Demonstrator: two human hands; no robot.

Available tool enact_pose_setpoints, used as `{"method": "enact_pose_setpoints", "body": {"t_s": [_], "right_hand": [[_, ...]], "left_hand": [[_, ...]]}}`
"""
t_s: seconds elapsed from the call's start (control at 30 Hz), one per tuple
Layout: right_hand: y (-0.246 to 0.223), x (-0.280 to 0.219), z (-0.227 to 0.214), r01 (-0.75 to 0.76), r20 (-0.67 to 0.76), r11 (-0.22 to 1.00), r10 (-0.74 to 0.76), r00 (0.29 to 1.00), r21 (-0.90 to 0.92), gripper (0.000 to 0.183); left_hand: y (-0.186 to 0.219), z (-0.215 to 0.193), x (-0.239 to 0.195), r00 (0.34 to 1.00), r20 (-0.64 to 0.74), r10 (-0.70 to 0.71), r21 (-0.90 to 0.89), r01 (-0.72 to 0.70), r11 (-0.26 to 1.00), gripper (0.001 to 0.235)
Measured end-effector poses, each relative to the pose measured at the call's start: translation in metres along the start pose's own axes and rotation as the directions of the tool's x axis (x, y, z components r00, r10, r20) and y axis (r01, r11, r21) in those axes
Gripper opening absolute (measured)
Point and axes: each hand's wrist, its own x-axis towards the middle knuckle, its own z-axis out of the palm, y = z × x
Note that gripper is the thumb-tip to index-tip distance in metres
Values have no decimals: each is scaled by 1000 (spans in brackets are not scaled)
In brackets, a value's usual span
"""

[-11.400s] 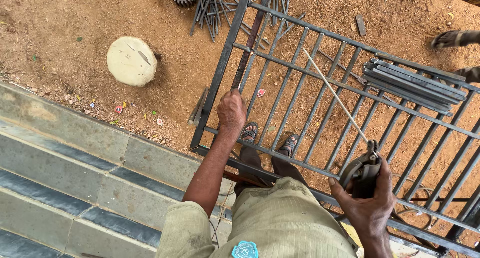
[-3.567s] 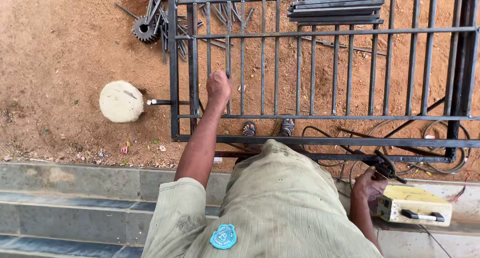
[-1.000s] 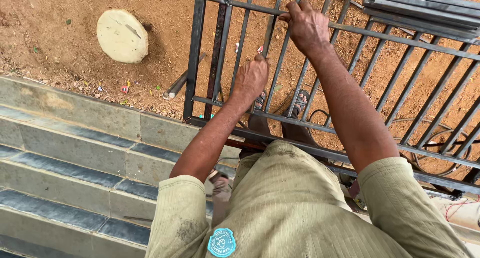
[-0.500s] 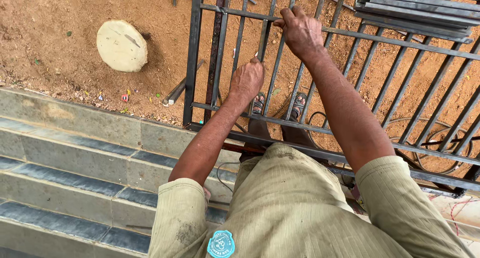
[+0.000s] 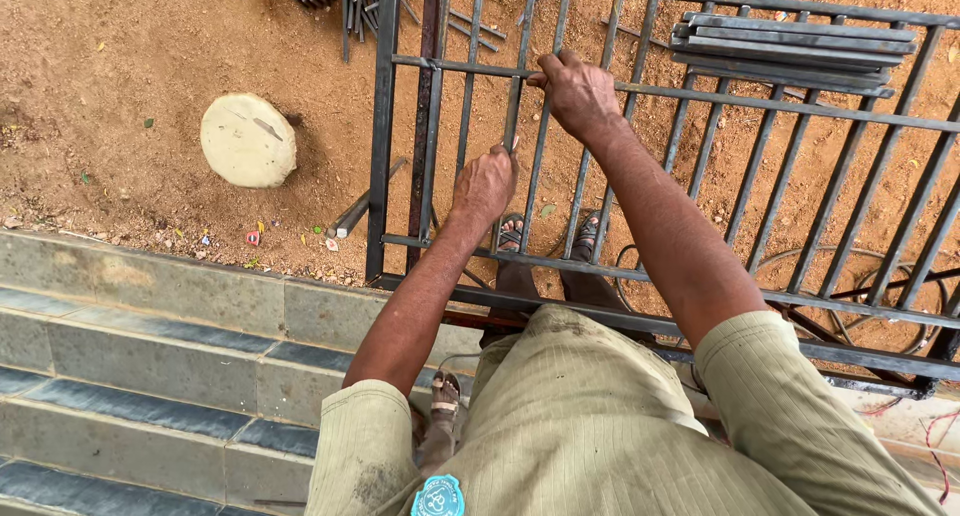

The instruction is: The person uses their hands to position and align metal rods within a larger rectangular metal frame. The person places a rod into position, adjusts its alignment by hand, and then repeats the process with another rod, while another person assists by moving and holding components on the same frame.

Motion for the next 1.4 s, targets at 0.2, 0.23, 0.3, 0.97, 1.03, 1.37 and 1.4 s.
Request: {"method": "enact_pose_setpoints", "body": {"t_s": [0.2,0.23,0.3,0.97,1.03,1.37,1.4], "right_hand": [[-2,-2,-1,-16,9,1000,16,1000,6,43],[-2,-1,-2,-20,11,1000,20,1000,3,44],[-4,-1,-3,-28,15,1000,28,999,-5,44],[-63,-127,26,-78,-311,980,134,941,185,51],[-80,-152,31,-132,-188,963,177,966,234,46],[-131,-204,41,-293,151,838,251,956,461,43],[-135,-204,39,-325,176,824,274,946,464,46]], "left_hand": [[4,-1,-1,999,34,-39,17,39,999,31],[3,0,-1,999,22,-34,34,33,999,29],[4,0,0,1000,-4,-22,67,22,997,24],[-18,61,19,988,-155,-23,127,43,991,31],[-19,65,21,985,-168,-26,95,43,995,37],[-19,63,18,966,-256,-22,28,30,999,43],[-16,62,14,972,-230,-57,29,65,997,44]]}}
